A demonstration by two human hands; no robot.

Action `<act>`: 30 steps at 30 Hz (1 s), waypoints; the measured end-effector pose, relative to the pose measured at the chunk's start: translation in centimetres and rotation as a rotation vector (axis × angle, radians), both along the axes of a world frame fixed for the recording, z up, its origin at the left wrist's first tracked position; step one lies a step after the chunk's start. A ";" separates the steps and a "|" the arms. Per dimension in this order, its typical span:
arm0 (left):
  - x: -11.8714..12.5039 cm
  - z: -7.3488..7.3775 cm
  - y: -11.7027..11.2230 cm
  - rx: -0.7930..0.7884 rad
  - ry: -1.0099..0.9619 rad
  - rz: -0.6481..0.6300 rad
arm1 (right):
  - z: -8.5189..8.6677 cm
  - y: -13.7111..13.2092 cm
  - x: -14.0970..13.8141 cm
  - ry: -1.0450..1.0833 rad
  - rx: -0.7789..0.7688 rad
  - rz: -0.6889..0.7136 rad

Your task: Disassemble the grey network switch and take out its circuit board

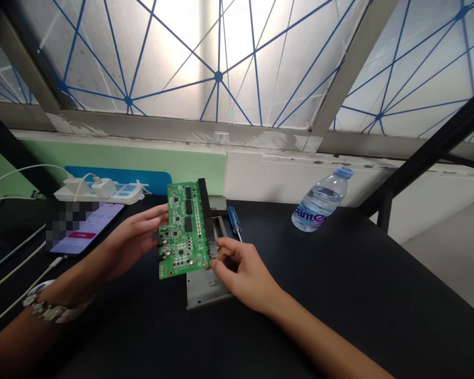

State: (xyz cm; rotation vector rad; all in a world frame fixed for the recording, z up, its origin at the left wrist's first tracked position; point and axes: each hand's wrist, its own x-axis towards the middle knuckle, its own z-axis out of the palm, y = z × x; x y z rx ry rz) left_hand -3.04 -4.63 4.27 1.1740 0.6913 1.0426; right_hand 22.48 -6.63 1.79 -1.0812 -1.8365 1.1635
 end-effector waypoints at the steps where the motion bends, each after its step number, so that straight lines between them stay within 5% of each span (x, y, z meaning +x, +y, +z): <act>1: 0.0 0.0 0.0 0.005 -0.009 -0.004 | 0.2 0.1 0.0 0.004 -0.022 0.001; 13: 1.1 -0.8 -0.5 -0.004 -0.062 -0.030 | 0.2 -0.1 0.2 -0.027 -0.068 0.011; 23: 3.1 -3.1 -1.6 0.025 -0.144 -0.159 | 0.5 -0.6 0.1 -0.305 0.120 0.072; 30: 3.6 -3.2 -1.6 0.075 -0.109 -0.105 | 0.2 -1.0 -0.4 -0.320 0.144 0.040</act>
